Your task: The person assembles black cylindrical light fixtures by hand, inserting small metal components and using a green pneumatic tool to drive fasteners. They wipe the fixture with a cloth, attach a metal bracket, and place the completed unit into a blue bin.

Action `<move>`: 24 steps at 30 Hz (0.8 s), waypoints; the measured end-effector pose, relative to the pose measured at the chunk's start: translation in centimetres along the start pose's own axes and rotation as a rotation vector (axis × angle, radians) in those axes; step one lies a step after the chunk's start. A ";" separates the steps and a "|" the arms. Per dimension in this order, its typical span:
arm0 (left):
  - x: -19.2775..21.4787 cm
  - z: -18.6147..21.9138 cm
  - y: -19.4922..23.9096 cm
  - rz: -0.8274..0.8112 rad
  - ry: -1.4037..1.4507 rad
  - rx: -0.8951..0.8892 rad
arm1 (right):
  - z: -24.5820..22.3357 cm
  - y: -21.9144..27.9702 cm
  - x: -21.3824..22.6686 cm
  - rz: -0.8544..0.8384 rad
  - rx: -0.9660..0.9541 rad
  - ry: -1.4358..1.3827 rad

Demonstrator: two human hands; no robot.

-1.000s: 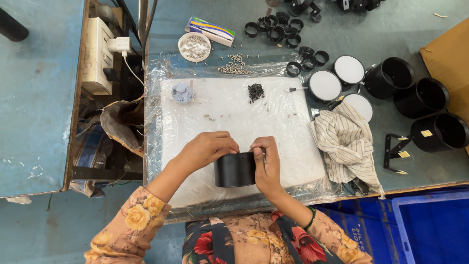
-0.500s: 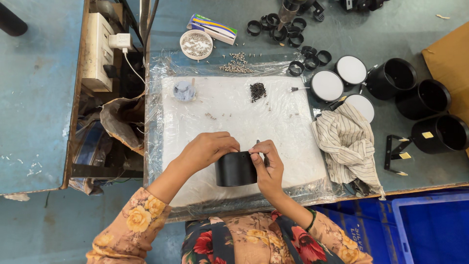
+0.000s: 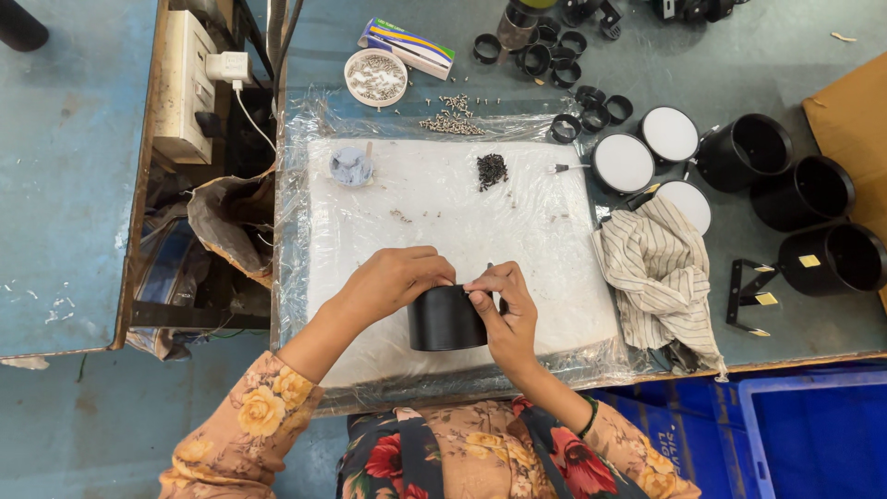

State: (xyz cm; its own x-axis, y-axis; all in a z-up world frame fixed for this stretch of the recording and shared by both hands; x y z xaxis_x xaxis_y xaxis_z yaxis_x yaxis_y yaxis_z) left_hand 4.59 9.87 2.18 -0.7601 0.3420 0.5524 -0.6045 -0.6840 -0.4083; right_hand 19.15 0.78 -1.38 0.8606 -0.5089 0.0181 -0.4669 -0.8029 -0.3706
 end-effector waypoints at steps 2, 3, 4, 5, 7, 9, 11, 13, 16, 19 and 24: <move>0.0 -0.1 0.0 0.002 0.003 0.007 | -0.1 -0.1 -0.1 -0.012 0.008 0.005; 0.0 -0.1 0.0 0.004 0.007 0.011 | -0.1 -0.1 -0.1 -0.020 -0.001 0.004; 0.0 -0.1 0.0 0.006 0.011 0.016 | -0.2 -0.2 -0.2 -0.028 -0.010 0.002; 0.0 -0.2 0.0 0.009 0.014 0.019 | -0.2 -0.3 -0.2 -0.035 -0.019 0.000; 0.1 -0.2 0.1 0.016 0.021 0.024 | -0.5 -0.5 -0.3 -0.063 -0.026 -0.003; 0.2 0.0 0.1 0.031 0.041 0.008 | -0.7 -0.7 -0.4 -0.080 -0.042 -0.007; 0.3 0.0 0.1 0.035 0.048 0.002 | -0.8 -0.8 -0.5 -0.087 -0.066 -0.012; 0.3 0.0 0.1 0.031 0.044 0.005 | -1.0 -0.8 -0.5 -0.078 -0.074 -0.022; 0.2 -0.2 0.1 0.022 0.031 0.014 | -1.1 -0.8 -0.6 -0.078 -0.088 -0.010; 0.2 -0.2 0.1 0.025 0.044 0.008 | -1.3 -0.9 -0.7 -0.093 -0.082 -0.005; 0.1 -0.3 0.0 0.036 0.041 0.000 | -0.5 -1.4 -0.8 -0.130 -0.170 0.004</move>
State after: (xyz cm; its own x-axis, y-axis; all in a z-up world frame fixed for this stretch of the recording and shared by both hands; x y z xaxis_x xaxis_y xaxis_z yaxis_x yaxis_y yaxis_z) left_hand 4.42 10.08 2.03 -0.7906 0.3435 0.5069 -0.5765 -0.6966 -0.4271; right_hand 19.04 2.11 -0.37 0.9152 -0.3986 0.0594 -0.3799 -0.9025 -0.2031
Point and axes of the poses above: each hand's wrist, its own y-axis away from the middle knuckle, its own x-axis out of the back of the hand, z = x × y, the point moved 8 cm from there along -y, towards the middle knuckle, and after that the axes turned 14 degrees about z, right-handed, at the moved point
